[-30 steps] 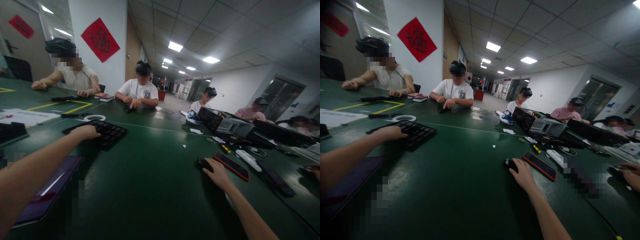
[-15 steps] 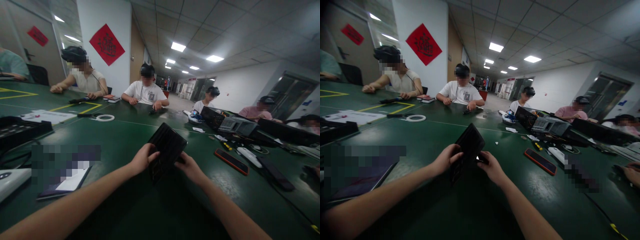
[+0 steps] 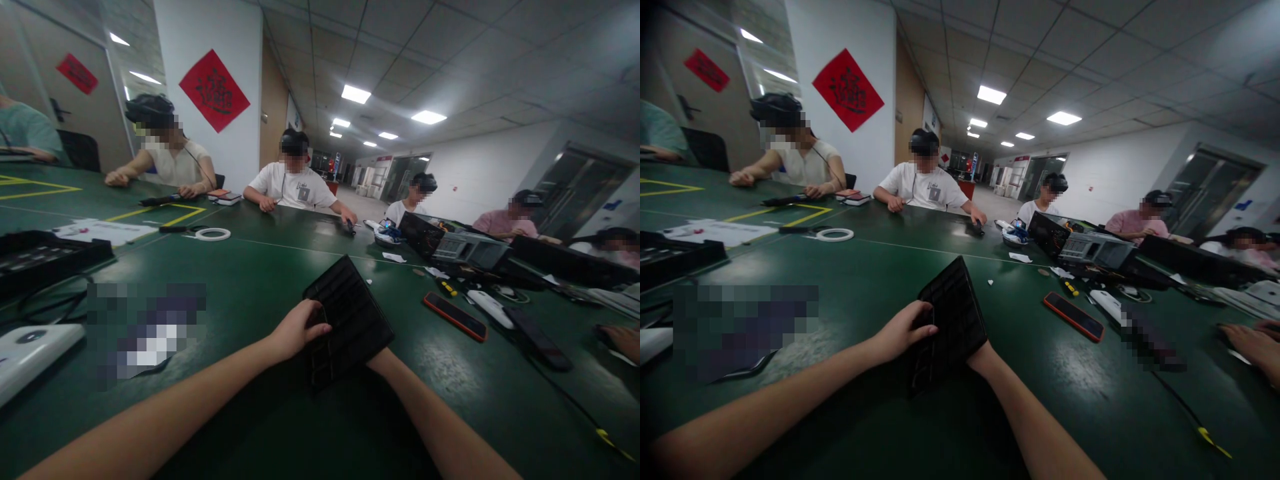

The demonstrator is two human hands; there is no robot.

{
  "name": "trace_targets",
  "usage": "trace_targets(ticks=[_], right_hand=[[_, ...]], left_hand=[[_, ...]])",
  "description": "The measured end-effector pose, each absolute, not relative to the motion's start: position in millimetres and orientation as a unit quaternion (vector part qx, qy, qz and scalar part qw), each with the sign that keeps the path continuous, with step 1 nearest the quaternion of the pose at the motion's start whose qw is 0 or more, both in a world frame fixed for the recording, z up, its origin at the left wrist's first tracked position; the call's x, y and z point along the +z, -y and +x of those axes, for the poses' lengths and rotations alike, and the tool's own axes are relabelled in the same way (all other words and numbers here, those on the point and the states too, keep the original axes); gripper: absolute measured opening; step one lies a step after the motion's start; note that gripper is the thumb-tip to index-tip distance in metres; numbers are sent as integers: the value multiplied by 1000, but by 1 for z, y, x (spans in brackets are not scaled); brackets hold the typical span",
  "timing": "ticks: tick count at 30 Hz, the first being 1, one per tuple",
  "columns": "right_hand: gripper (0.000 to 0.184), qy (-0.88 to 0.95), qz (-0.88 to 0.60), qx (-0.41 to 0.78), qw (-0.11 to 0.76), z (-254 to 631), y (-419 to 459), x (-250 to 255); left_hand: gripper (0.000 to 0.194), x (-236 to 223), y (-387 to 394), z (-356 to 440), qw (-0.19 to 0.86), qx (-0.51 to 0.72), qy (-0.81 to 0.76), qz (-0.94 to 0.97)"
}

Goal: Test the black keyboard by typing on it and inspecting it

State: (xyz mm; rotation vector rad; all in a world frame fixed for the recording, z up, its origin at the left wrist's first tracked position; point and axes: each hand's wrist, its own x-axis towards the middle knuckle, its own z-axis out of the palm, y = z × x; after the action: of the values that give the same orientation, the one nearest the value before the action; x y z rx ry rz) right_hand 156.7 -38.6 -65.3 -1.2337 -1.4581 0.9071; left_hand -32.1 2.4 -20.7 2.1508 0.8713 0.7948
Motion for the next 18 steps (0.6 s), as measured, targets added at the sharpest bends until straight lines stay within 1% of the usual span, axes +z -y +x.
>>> trace_targets(ticks=[2, 3, 6, 7, 9, 11, 14, 16, 18], right_hand=[[36, 613, -498, 375, 485, 153, 44, -57], [38, 617, -491, 379, 485, 151, 46, -54], [39, 632, -492, 373, 469, 149, 51, -48], [39, 637, -495, 367, 464, 150, 52, -48], [39, 639, -499, 362, 460, 151, 52, -50], [37, 631, -497, 368, 468, 150, 51, -53], [35, 634, -492, 369, 469, 147, 48, -53], [34, 639, -493, 361, 467, 144, 46, -51], [33, 644, -496, 349, 467, 142, 44, -48]], left_hand=[[40, -16, -5, -33, 381, 305, -346, 801], [38, -13, -8, -34, 424, 313, -366, 767], [20, -8, -16, -43, 581, 378, -468, 548], [17, -8, -19, -47, 610, 400, -495, 473], [22, -7, -24, -53, 630, 432, -519, 384], [21, -7, -26, -56, 644, 437, -505, 372], [7, -6, -21, -54, 684, 400, -465, 394], [13, -5, -15, -51, 690, 362, -444, 442], [16, -3, -9, -48, 671, 328, -425, 511]])
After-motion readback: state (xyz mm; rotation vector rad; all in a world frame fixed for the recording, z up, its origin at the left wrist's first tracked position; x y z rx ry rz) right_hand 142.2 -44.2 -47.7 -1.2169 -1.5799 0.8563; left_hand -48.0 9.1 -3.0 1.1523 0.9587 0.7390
